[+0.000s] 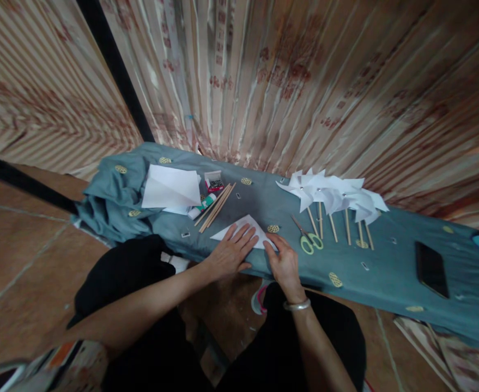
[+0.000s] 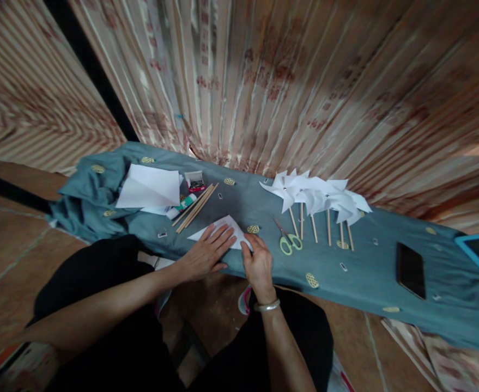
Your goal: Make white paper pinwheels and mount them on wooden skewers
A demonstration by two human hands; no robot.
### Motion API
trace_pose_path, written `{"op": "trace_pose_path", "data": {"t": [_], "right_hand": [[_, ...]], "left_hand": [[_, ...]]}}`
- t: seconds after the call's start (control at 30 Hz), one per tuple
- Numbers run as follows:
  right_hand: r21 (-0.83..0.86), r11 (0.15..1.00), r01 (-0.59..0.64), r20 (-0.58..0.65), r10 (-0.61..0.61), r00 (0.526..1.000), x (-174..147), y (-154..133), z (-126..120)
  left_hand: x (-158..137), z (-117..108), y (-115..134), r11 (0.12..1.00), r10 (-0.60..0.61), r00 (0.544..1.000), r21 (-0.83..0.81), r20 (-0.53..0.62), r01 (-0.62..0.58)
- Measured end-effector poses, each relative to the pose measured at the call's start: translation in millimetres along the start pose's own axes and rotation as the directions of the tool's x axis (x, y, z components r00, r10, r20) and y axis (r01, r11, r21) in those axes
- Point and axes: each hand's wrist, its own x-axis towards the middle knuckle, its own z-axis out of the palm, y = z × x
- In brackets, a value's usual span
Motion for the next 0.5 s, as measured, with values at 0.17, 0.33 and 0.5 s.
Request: {"op": "trace_pose_path", "data": {"t": [0.17,0.33,0.5], "right_hand": [[-0.025,1.0,0.004,0.018,-0.003,1.0,0.3,1.6,0.3],[-0.043,0.999,0.013,0.017,-0.013,1.0,0.2,1.5,0.4],[-0.057,0.998,0.016,0.007,-0.015,1.0,0.0,1.3,1.4]], "left_hand": [[0.7,3.8,-1.6,1.0,0.004,1.0,0.003,-0.007,-0.004],[0.7,3.1,-1.7,1.0,0.003,1.0,0.017,-0.005,-0.003],[1.6,1.8,-1.4,0.999,-0.003,1.0,0.035,0.016,0.003]]}}
